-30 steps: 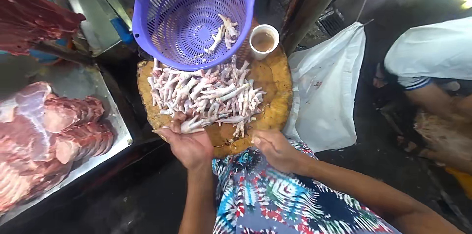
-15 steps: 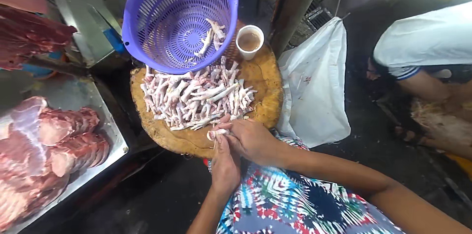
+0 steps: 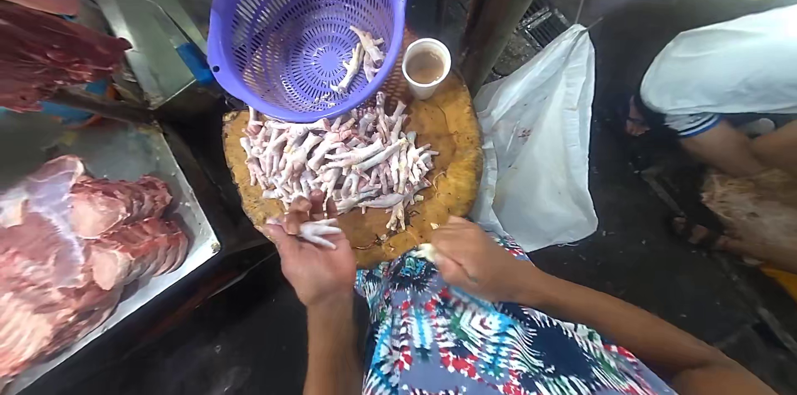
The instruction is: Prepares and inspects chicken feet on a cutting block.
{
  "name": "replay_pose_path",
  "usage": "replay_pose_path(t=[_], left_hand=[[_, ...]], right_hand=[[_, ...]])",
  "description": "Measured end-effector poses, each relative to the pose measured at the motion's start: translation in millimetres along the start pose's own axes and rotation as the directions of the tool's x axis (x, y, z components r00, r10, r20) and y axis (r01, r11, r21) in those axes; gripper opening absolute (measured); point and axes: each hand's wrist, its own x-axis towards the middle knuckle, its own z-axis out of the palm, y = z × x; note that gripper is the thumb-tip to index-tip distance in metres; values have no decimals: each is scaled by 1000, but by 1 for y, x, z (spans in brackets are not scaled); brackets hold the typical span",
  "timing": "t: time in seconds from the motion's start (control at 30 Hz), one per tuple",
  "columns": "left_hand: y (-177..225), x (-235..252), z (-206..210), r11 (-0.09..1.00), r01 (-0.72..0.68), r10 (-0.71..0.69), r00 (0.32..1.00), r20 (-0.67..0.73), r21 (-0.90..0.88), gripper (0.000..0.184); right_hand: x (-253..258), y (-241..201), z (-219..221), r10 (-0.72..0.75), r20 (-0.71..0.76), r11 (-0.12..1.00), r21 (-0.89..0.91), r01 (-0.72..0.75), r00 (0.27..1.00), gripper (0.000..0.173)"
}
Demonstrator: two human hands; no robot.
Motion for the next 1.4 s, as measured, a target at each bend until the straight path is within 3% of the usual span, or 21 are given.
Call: replay_pose_path(t=[0.07, 0.2, 0.23, 0.27, 0.3, 0.33, 0.37, 0.4, 0.43, 0.5, 0.53, 0.57, 0.6, 0.7, 0.87, 0.93, 1.0, 1.13, 1.2, 1.3, 1.4], left_hand=[[11, 3, -4, 966, 119, -93, 988, 120, -230, 58], [10, -11, 0, 831, 316, -241, 946, 216, -458, 53], [8, -13, 0, 815, 330, -253, 942, 219, -477, 52], [6, -15, 0, 823, 330, -252, 942, 223, -462, 51], [3, -16, -1, 867, 302, -221, 946, 238, -396, 50], [0, -15, -2, 941, 224, -156, 952, 264, -254, 46], [-3, -14, -3, 997, 73, -65, 951, 301, -15, 42], [-6, -10, -4, 949, -137, 26, 931, 365, 284, 42], [-9, -5, -3, 753, -367, 105, 886, 452, 546, 42], [-21, 4, -1, 118, -632, 128, 775, 619, 766, 41], [-30, 9, 1, -166, -621, 93, 763, 640, 766, 42], [-42, 13, 3, -340, -568, 73, 779, 623, 750, 47], [-56, 16, 2, -428, -512, 83, 799, 596, 745, 51], [-83, 22, -7, -462, -436, 158, 816, 556, 772, 62], [-101, 24, -26, -502, -439, 157, 801, 578, 745, 83], [-107, 24, -31, -503, -441, 176, 789, 588, 743, 86], [-110, 24, -34, -519, -437, 192, 778, 599, 734, 87], [-108, 26, -38, -508, -467, 204, 751, 628, 724, 82], [-103, 23, -43, -416, -527, 205, 740, 641, 741, 78], [-92, 16, -53, -272, -617, 225, 705, 672, 739, 71], [-87, 8, -63, -242, -646, 223, 689, 689, 724, 68]], right_hand=[[-24, 17, -15, 17, -220, 998, -49, -28, 975, 38], [-66, 75, -40, -34, -600, 919, -332, -211, 799, 34], [-74, 87, -43, 79, -601, 830, -402, -386, 795, 34], [-81, 92, -47, 342, -540, 672, -431, -602, 769, 42], [-82, 97, -54, 683, -391, 466, -417, -780, 617, 55], [-83, 106, -60, 887, -236, 284, -399, -872, 397, 67], [-84, 113, -62, 955, -163, 164, -402, -901, 247, 72], [-84, 115, -63, 956, -174, 151, -393, -907, 235, 69], [-81, 114, -63, 916, -234, 222, -378, -899, 325, 61], [-66, 103, -62, 754, -329, 452, -367, -813, 568, 48], [-54, 96, -61, 636, -350, 582, -368, -725, 688, 42], [-38, 90, -59, 493, -368, 696, -377, -611, 788, 38], [-18, 84, -58, 350, -381, 782, -383, -491, 856, 34], [49, 60, -59, 39, -343, 881, -431, -194, 939, 25], [185, 39, -67, -119, -142, 818, -575, 16, 983, 23], [246, 47, -60, -71, -30, 767, -641, 35, 997, 21], [298, 53, -50, 120, 120, 703, -711, 1, 985, 21], [353, 56, -22, 505, 237, 482, -875, -43, 830, 22], [359, 66, -9, 578, 250, 388, -922, 8, 777, 24], [365, 77, -1, 561, 303, 355, -929, 107, 771, 25], [367, 78, -3, 562, 430, 344, -898, 273, 707, 22]])
